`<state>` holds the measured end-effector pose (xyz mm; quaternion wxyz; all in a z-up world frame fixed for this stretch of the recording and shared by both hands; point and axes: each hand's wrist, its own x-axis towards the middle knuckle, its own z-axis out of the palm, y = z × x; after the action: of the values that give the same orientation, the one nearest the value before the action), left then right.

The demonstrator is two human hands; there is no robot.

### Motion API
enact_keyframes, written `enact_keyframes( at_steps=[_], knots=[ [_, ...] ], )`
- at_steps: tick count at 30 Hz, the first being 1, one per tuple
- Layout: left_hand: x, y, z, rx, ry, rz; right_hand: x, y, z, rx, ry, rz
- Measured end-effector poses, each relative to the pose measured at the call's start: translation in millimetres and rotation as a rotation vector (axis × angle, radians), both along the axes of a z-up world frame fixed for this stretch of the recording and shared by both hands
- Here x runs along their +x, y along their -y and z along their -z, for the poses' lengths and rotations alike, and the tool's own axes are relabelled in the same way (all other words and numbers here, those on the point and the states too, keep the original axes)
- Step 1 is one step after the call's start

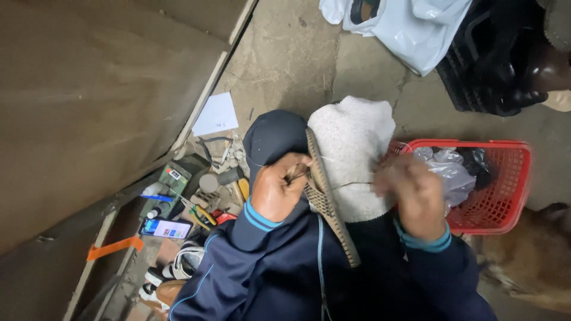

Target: The person sits on the floor and sews a beige sandal using a needle and thread. They repeatedly pull the thread through the sole and upper of the sandal to secure the parts together.

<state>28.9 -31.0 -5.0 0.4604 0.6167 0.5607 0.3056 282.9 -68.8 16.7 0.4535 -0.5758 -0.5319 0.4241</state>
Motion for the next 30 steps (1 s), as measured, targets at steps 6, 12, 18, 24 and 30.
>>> enact_keyframes(
  at_steps=[6,12,18,24,30],
  knots=[
    [-17,13,3,-0.061,0.182,-0.133,-38,47,-55,-0.101,0.409,-0.524],
    [-30,18,0,0.031,0.195,-0.107,-56,73,-46,0.183,0.48,-0.18],
    [-26,21,-42,-0.056,0.08,0.145,33,97,-37,-0.526,0.106,0.166],
    [1,24,-58,0.083,0.018,0.34,74,88,25,-0.523,-0.572,0.306],
    [26,13,-63,0.184,-0.064,0.359,78,95,48,-0.486,-0.607,0.325]
  ],
)
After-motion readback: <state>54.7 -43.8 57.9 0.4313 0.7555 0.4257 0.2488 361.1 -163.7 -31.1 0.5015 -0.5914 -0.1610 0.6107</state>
